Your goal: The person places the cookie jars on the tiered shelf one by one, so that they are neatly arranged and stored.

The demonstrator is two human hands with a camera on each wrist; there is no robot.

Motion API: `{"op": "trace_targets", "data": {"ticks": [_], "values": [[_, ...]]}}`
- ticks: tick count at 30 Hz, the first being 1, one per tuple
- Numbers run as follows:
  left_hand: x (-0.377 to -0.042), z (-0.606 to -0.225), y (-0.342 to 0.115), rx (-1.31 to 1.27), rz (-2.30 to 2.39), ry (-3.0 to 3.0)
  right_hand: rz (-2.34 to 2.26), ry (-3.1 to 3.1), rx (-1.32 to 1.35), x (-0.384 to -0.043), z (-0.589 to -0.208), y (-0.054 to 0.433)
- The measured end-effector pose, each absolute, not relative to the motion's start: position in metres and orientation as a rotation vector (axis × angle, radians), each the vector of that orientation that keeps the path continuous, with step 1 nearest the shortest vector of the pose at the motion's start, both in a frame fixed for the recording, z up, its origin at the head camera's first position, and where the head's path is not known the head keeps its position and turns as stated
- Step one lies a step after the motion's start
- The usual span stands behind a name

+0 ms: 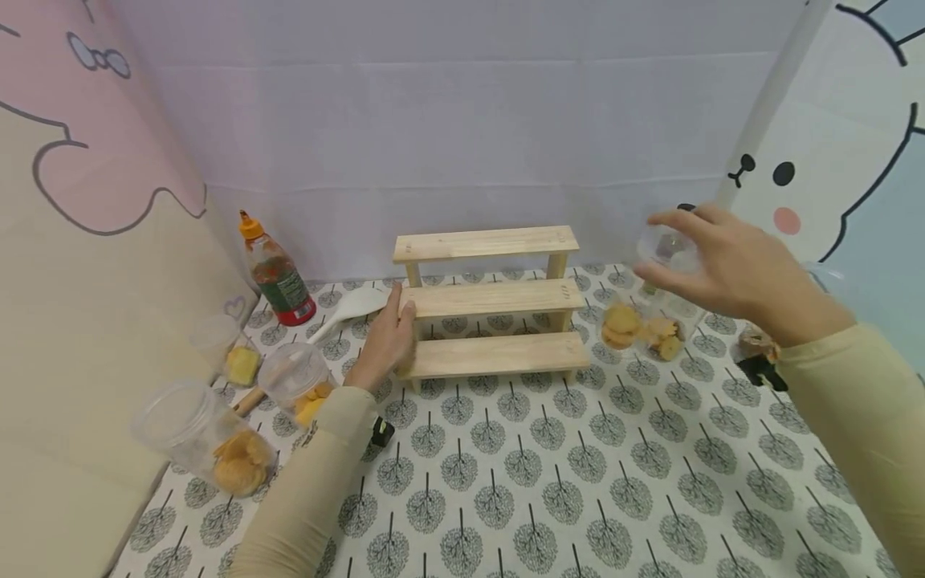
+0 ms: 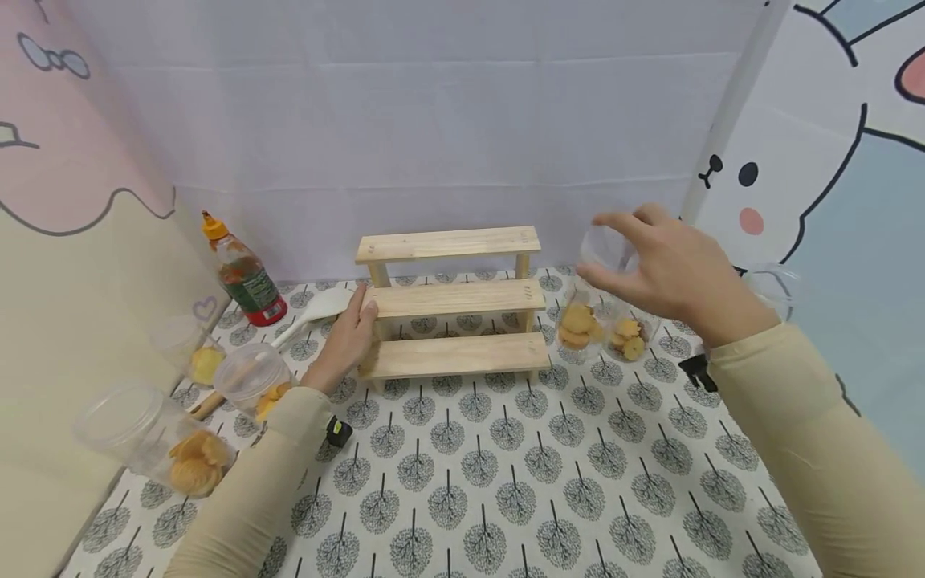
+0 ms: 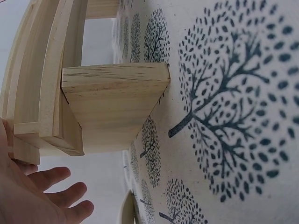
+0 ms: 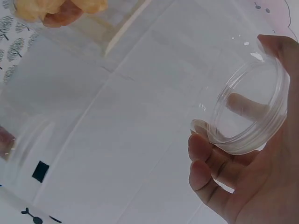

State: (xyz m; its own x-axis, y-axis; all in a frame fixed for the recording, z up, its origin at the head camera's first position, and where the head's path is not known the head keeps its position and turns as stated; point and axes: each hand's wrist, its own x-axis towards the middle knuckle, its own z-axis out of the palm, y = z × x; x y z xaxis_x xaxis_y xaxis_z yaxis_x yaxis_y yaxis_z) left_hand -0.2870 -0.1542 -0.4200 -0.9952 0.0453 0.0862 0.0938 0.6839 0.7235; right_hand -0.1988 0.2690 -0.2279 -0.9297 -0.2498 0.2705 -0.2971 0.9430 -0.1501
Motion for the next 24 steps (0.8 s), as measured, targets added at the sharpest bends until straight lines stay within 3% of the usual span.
{"op": "trace_targets", "data": {"ticks": [10, 24], "values": [[-0.289, -0.421, -0.15, -0.124, -1.218, -2.809, 0.315, -2.804, 0.557, -0.246, -0.182, 0.215], [-0.282, -0.425, -0.148, -0.125, -1.231, -2.796, 0.314, -2.816, 0.706, -0.3, -0.162, 0.141]]}}
